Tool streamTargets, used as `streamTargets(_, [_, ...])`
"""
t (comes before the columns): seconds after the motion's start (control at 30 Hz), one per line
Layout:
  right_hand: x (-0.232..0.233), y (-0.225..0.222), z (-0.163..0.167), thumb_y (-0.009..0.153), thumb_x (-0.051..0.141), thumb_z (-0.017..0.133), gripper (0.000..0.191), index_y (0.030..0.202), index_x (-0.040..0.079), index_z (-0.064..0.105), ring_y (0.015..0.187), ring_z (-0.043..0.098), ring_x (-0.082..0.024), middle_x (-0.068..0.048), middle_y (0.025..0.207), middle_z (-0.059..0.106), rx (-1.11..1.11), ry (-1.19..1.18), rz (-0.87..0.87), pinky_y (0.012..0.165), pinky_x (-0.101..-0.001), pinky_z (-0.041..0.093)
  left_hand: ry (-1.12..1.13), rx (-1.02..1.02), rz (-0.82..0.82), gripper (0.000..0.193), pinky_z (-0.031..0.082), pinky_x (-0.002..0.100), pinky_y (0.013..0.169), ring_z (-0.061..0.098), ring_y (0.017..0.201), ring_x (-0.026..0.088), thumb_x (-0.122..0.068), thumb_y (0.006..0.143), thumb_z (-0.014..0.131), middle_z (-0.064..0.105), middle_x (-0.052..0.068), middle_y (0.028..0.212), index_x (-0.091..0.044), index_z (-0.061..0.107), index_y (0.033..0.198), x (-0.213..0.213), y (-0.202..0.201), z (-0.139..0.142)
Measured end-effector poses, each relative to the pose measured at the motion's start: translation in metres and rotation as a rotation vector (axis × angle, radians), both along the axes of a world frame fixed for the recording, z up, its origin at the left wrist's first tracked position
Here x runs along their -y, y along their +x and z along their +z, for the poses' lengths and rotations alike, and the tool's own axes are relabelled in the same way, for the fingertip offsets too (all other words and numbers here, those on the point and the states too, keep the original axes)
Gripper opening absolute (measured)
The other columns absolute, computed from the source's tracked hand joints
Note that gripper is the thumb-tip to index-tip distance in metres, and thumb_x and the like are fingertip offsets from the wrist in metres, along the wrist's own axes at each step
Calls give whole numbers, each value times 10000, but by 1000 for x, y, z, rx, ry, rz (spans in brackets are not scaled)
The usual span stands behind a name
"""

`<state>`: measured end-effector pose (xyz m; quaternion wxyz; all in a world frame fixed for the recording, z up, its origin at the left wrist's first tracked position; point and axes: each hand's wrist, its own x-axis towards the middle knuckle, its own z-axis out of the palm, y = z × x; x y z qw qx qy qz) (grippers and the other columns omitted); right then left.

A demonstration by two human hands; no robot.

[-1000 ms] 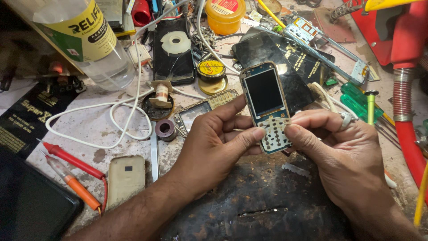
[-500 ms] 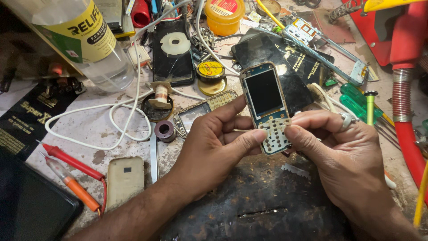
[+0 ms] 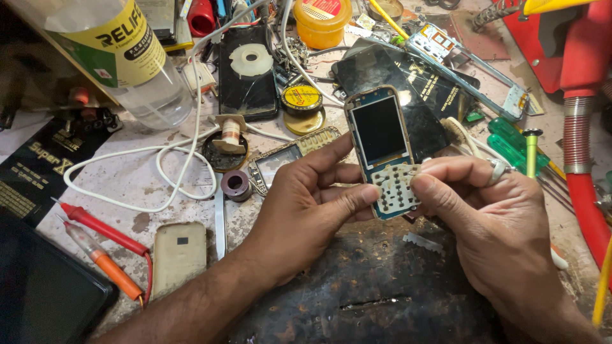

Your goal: The person assembles a mobile phone by attaching a keypad membrane to the front panel, inserting the motherboard into the casing, and connecting internal components. They use a screwdriver to secure parts and handle the phone casing and circuit board throughout the process.

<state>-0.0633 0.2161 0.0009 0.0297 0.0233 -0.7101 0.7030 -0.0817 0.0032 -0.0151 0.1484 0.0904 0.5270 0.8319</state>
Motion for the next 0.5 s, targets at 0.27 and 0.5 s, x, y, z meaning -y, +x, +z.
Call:
streamTargets(0.27, [6, 1, 3, 924, 6, 734, 51, 971, -13, 736, 812, 647, -90, -69, 962, 724, 1, 62, -26, 724, -224, 536, -25, 13, 1, 680, 646, 296, 834, 736, 964, 154, 32, 922, 663, 725, 127, 1125, -35, 427, 1556, 1, 1, 0])
streamTargets(0.5, [8, 0, 3, 915, 5, 741, 54, 967, -11, 738, 804, 647, -91, -64, 955, 720, 9, 61, -33, 718, -223, 537, -16, 7, 9, 672, 644, 288, 831, 734, 956, 147, 28, 922, 667, 730, 127, 1123, -32, 434, 1550, 1, 1, 0])
